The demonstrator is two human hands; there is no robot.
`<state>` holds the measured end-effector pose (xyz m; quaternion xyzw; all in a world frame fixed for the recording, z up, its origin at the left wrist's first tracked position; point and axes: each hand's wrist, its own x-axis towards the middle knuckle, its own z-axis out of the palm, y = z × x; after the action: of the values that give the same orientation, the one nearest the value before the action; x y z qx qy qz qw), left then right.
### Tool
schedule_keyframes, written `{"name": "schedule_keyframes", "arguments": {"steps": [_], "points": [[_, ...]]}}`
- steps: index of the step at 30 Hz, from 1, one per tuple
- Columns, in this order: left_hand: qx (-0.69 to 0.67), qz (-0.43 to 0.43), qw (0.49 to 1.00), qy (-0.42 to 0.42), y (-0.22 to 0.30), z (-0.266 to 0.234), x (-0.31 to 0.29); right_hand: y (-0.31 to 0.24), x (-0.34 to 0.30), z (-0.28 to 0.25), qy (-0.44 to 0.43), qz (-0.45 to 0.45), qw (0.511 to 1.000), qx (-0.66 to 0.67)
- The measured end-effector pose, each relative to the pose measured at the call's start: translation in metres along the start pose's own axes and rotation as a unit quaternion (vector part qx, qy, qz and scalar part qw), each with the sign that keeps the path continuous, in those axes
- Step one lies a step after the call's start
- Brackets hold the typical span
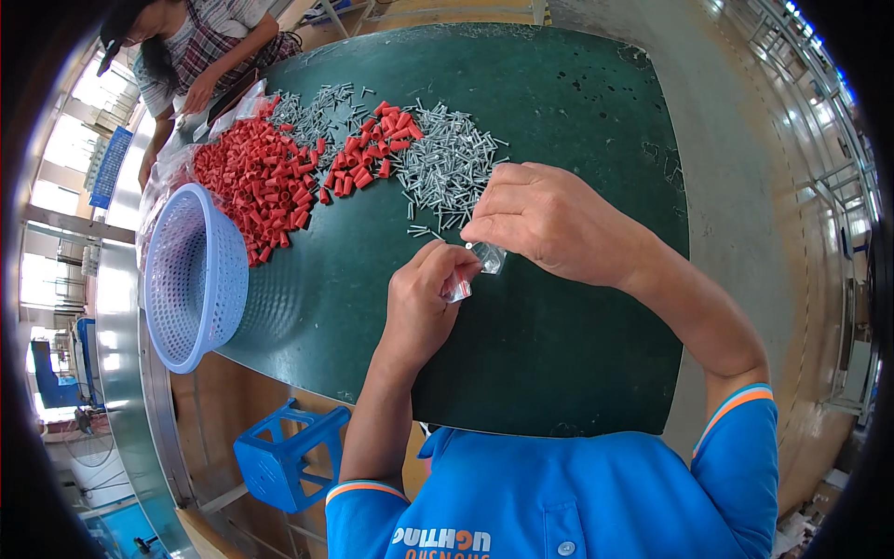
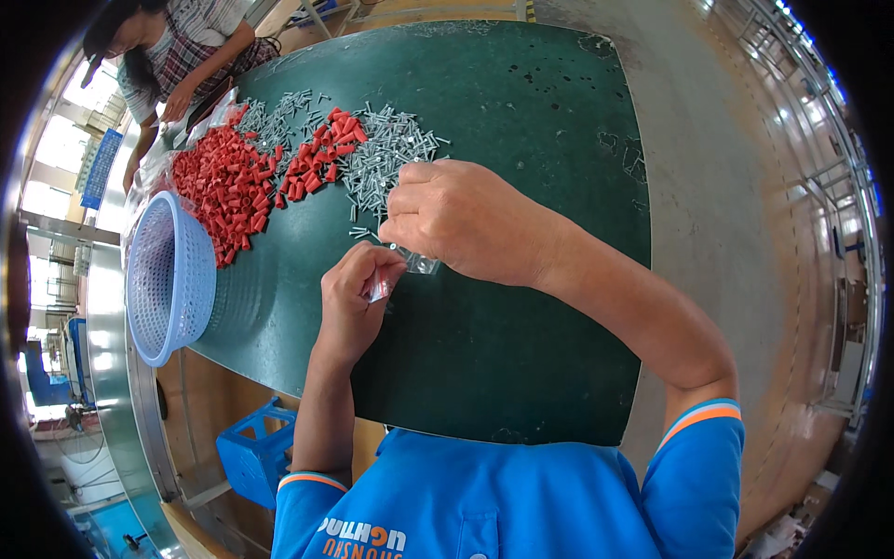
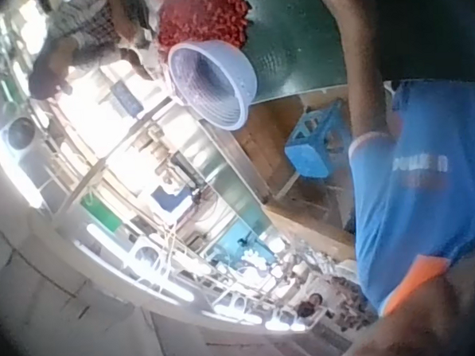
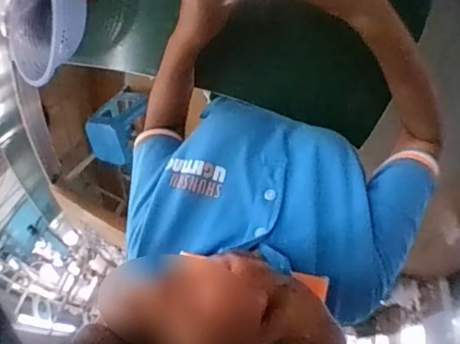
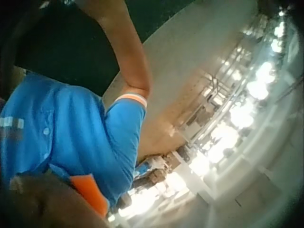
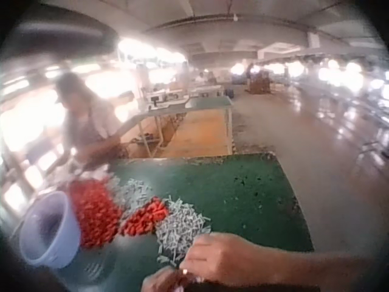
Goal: The person picks up a plastic bag, places red plastic caps and metal screws into it, and then seals the bag before placing it into a blue basket.
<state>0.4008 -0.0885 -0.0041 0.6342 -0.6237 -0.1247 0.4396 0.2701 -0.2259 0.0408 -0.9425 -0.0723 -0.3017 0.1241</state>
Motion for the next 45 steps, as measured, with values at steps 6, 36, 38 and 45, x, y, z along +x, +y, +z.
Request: {"name": "schedule_keyframes", "arguments": {"steps": [6,36,38,45], "points": [[0.039,0.031,0.999,0.013,-0.001,0.001,-0.001,-0.007,0.001,0.001,-0.022,0.006,1.0,-0.002],[-0.065,-0.031,0.995,0.076,-0.002,-0.014,-0.002,0.055,-0.034,0.014,-0.064,0.209,0.973,-0.069],[-0.092,-0.055,0.991,0.076,-0.002,-0.014,-0.003,0.056,-0.039,0.019,-0.059,0.208,0.974,-0.074],[-0.061,-0.03,0.996,0.066,-0.004,-0.015,-0.002,0.018,0.0,0.002,0.044,0.428,0.8,0.418]]}}
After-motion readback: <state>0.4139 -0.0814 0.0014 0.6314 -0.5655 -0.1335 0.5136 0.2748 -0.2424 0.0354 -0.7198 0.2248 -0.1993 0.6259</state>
